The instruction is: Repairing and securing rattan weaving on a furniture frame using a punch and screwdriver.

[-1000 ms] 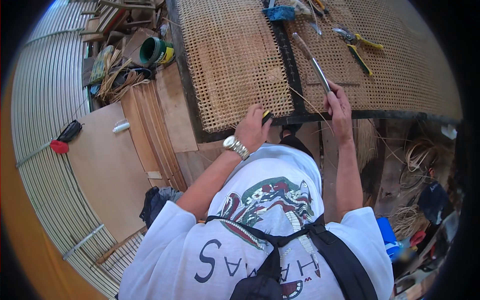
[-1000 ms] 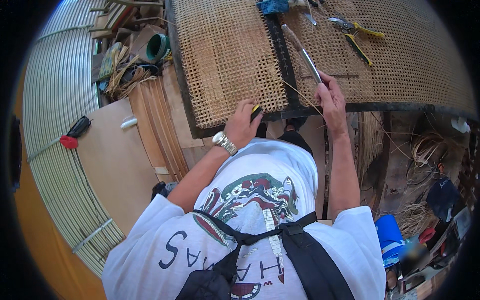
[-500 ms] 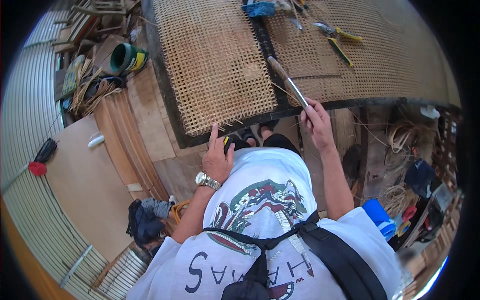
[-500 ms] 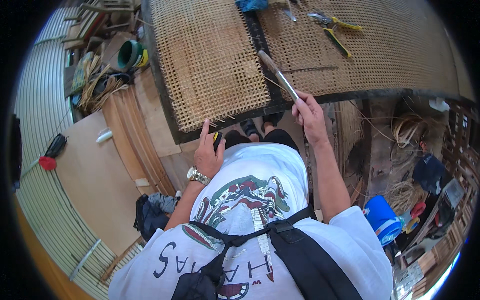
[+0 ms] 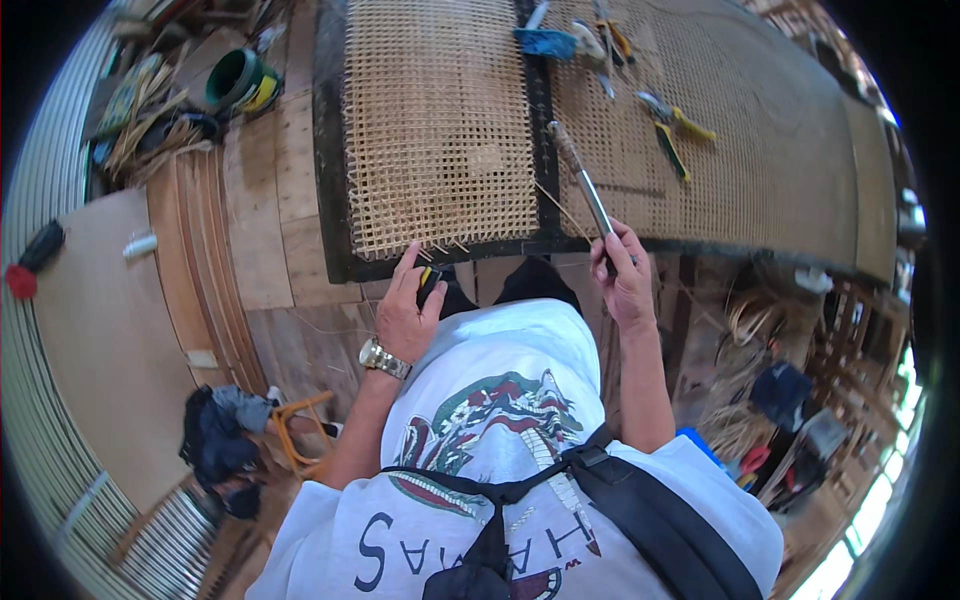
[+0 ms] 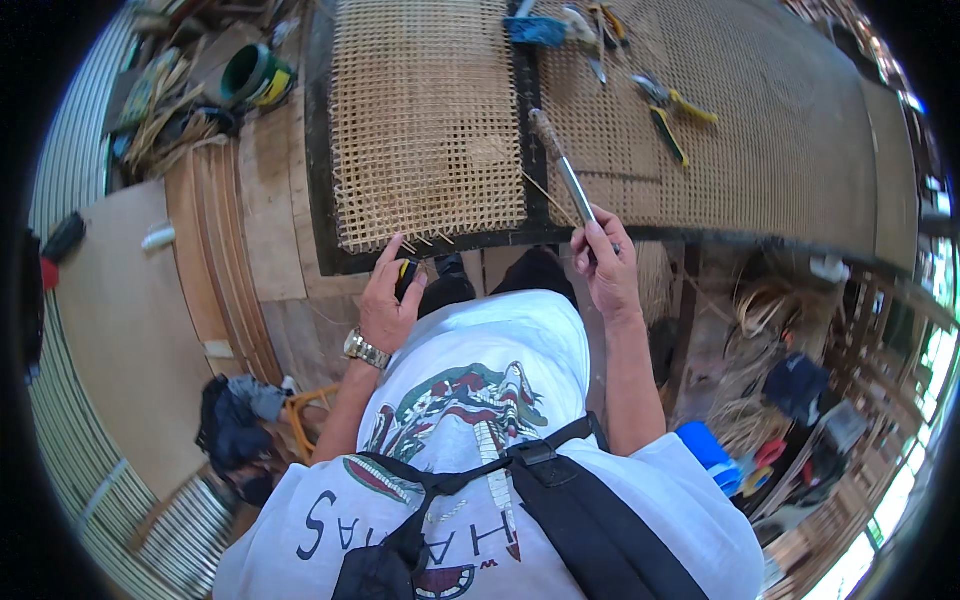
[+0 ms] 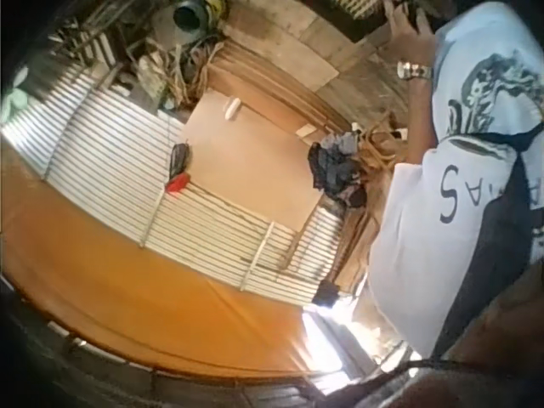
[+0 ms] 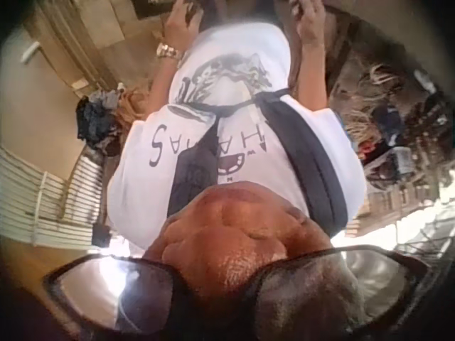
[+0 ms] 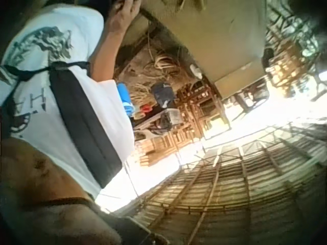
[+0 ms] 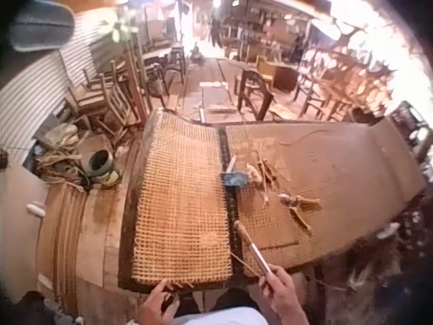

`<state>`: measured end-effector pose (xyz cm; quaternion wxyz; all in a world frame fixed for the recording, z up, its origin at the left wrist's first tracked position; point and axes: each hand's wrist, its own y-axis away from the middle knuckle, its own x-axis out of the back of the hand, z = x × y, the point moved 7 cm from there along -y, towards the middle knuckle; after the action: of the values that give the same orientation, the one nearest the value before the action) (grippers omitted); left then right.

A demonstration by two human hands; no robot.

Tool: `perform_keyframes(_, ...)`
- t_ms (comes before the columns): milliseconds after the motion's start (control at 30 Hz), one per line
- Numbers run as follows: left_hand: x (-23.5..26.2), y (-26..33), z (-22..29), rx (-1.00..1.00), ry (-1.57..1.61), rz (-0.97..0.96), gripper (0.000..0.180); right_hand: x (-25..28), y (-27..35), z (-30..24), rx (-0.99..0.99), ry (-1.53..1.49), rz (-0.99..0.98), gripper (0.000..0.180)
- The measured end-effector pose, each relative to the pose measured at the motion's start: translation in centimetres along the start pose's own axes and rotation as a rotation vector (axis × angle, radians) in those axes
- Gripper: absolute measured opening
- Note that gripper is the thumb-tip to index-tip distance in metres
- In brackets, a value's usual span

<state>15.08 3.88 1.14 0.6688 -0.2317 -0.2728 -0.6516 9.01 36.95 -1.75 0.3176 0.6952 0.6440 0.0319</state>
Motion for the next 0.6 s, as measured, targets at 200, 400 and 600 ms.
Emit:
perform_keyframes(200,-0.4,1.4,1.7,0.189,0.016,0.197,0.034,-1.5,-6.9,-2.5,-0.09,0.004,-0.257,0.035)
perform_keyframes(400,-2.6,5.1,2.4,0.382,-0.123,0.372,0.035,-0.4,-11.4,-3.6,-0.244,-0.003,-0.41,0.042)
perform_keyframes(600,-3.9,9.8,4.1,0.64,-0.176,0.463,0.042,0.2,-14.2,-3.9,-0.351,-0.009,-0.517,0.045)
